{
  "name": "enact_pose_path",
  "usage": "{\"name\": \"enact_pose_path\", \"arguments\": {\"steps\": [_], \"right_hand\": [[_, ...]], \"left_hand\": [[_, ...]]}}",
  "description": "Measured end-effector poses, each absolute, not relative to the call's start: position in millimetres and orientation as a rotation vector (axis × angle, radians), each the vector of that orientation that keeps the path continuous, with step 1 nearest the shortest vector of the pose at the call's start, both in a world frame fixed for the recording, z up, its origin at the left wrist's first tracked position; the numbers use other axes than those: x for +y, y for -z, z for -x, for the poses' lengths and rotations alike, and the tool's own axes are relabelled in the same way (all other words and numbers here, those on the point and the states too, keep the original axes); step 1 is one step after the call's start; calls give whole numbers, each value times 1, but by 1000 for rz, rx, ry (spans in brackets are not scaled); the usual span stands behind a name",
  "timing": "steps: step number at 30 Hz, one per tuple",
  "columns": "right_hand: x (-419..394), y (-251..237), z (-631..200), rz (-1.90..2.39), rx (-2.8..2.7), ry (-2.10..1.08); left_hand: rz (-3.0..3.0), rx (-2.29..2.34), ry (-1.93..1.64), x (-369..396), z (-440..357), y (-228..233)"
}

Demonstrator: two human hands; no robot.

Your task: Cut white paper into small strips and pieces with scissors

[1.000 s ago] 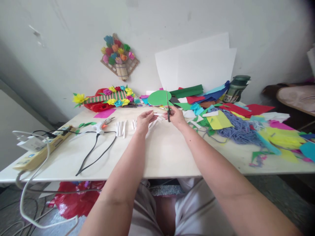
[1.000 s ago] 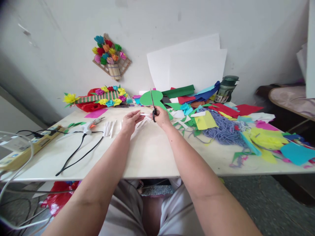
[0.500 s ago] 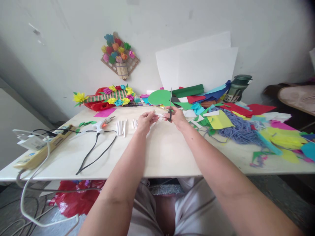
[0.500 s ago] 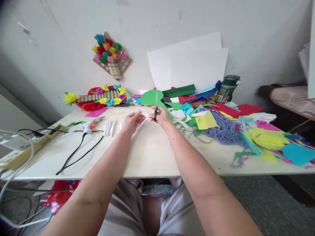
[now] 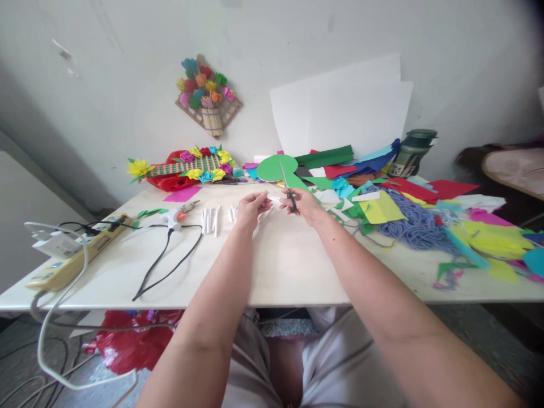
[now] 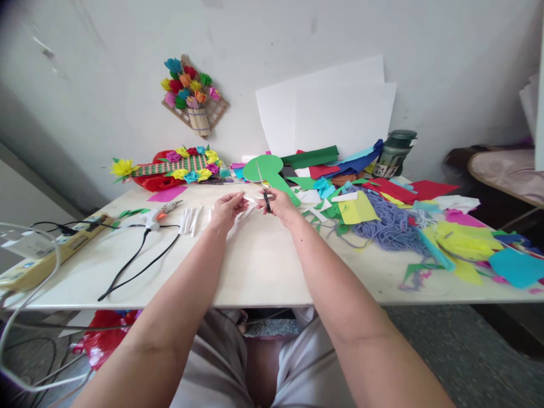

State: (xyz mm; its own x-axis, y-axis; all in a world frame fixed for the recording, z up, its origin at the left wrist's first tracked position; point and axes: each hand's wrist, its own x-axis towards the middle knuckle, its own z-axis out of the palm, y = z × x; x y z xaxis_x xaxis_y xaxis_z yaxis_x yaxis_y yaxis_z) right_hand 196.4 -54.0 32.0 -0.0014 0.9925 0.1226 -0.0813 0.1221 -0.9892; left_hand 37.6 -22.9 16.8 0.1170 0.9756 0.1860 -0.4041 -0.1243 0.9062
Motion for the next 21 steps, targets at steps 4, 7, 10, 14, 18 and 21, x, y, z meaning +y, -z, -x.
{"name": "enact_pose_path", "arguments": {"steps": [4,7,10,14,18,21], "right_hand": [[-54,-33,-195,1056,-1240,-1083],[-55,-34,-194,1061,-1231,-1059],[-55,-35,-193,1047,-1202,-1042],[-55,-34,-192,1027,-1189,-1019],[-54,-32,-190,1011,-1243,-1038],[-53,-29,-190,958,-1314,-1045]], "left_hand": [[-1095,732,-1376,-23,-38,-16],[-1057,699,-1374,-23,-38,-16],[-987,634,-1361,-25,-40,-15],[-971,586,-1347,-27,-43,-15],[-964,622,-1338,-29,-44,-16],[-971,654,-1333,-29,-43,-18]]}}
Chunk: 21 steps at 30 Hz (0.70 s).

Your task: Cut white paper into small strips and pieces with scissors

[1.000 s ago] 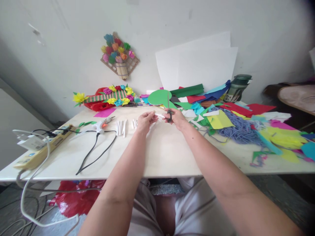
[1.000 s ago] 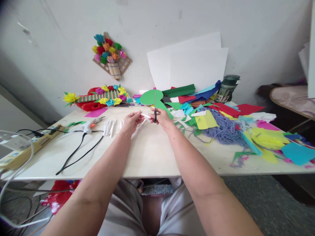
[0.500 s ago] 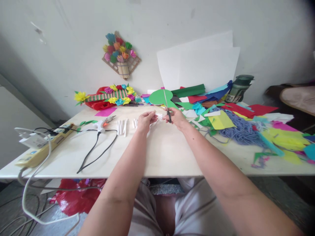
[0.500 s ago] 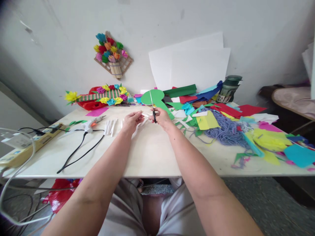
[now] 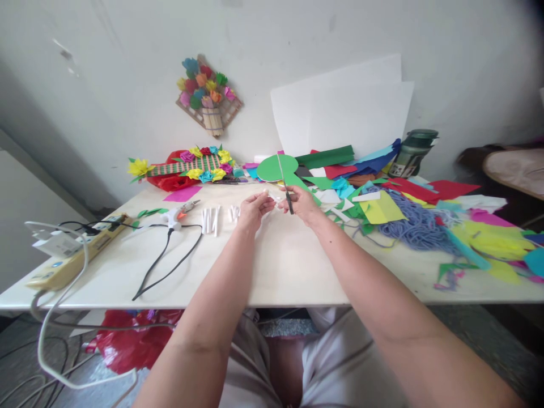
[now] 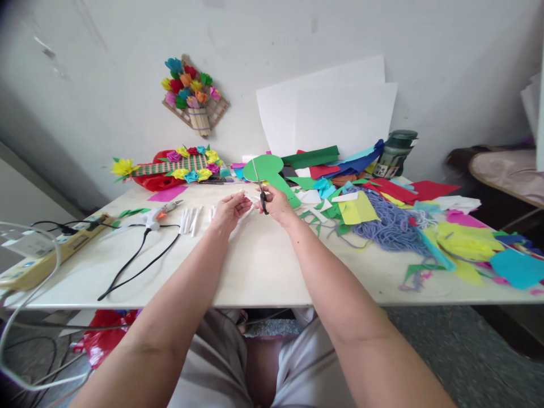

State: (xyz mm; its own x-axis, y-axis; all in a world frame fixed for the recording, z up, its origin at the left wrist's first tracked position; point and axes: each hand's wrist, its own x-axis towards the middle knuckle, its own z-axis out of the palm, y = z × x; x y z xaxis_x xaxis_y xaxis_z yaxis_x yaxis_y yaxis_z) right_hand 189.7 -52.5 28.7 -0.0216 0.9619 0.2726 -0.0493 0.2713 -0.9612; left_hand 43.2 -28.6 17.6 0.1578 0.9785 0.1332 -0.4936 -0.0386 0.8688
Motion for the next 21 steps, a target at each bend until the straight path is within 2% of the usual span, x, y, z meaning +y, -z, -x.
{"name": "enact_pose_path", "arguments": {"steps": [21], "right_hand": [[-56,-28,-191,934,-1316,-1136]], "left_hand": [[-1033,727,-1379,-27,-39,-20]]}}
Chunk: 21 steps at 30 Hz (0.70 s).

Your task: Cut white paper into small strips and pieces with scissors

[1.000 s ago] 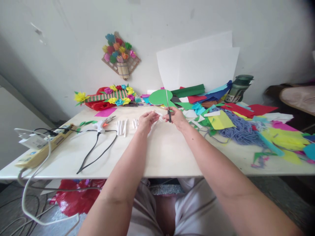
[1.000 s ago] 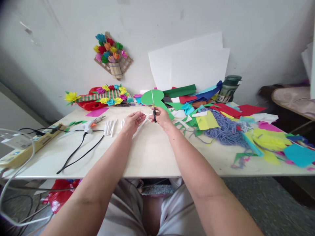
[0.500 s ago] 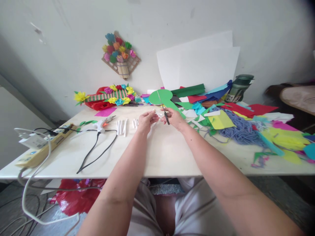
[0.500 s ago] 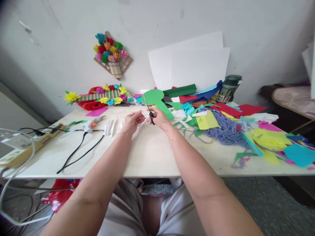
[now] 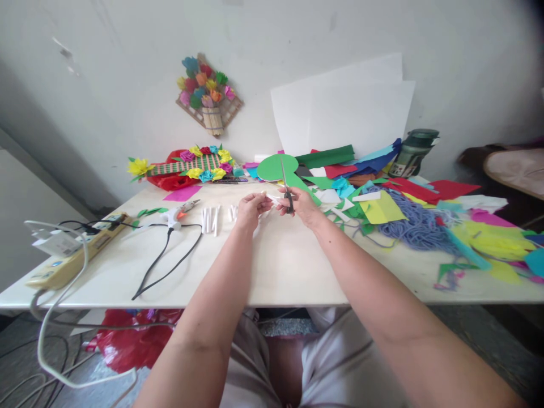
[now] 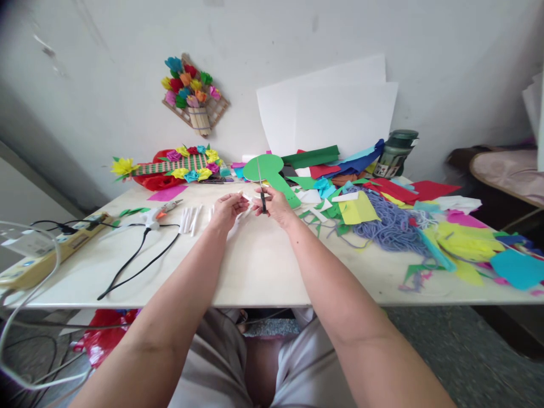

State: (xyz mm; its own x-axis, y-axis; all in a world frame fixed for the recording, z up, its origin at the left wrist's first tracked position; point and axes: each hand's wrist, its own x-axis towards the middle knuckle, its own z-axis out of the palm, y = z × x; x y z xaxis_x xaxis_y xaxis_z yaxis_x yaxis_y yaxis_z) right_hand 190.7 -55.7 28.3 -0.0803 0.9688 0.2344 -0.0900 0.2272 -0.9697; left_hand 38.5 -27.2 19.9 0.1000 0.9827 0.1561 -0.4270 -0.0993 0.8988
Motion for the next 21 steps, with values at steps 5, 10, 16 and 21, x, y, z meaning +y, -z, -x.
{"name": "enact_pose_path", "arguments": {"steps": [5,10,16,21], "right_hand": [[-53,-26,-191,916,-1304,-1135],[-56,-30,-187,973,-1315,-1105],[-57,-30,-184,916,-1396,-1136],[-55,-26,-181,929,-1534,-1153]], "left_hand": [[-1064,719,-1365,-28,-39,-20],[-1086,704,-1324,-29,-41,-19],[-1123,780,-1309,-27,-41,-17],[-1137,867,-1263,-26,-38,-17]]}}
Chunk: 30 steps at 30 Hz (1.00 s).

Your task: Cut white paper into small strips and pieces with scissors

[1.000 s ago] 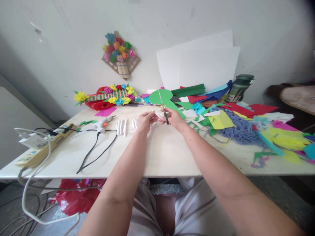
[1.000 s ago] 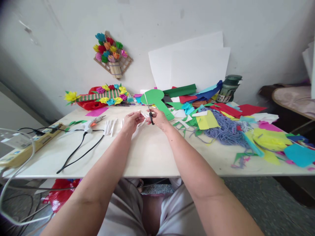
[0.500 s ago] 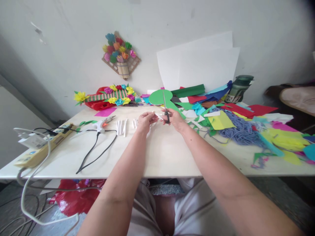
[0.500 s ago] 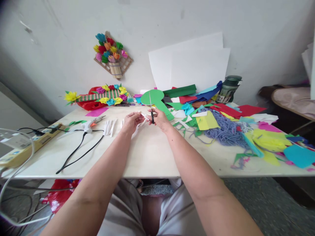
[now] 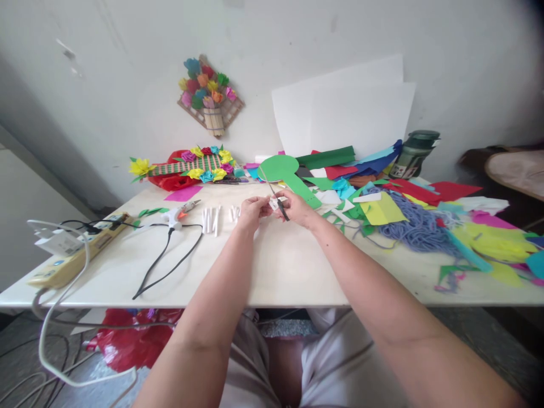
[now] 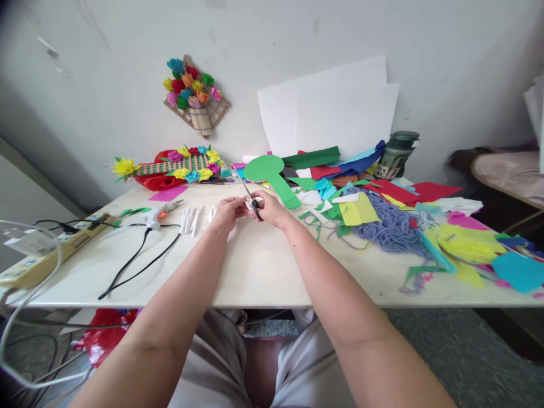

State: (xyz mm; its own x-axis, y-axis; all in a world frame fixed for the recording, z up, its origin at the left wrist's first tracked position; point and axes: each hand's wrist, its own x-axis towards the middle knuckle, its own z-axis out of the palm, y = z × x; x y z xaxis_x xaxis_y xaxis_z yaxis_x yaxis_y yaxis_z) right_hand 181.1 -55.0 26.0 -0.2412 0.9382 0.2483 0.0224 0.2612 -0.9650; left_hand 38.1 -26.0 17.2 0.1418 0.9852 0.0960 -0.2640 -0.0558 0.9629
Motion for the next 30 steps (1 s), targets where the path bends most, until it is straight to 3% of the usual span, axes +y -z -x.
{"name": "enact_pose_path", "arguments": {"steps": [13,19,30], "right_hand": [[-48,-18,-183,997,-1571,-1000],[-57,-33,-189,1031,-1442,-1010],[-62,-36,-203,1187,-1762,-1132]], "left_hand": [[-1112,828,-1248,-26,-35,-18],[-936,789,-1391,-17,-30,-14],[-786,787,-1516,-13,-26,-14]]}}
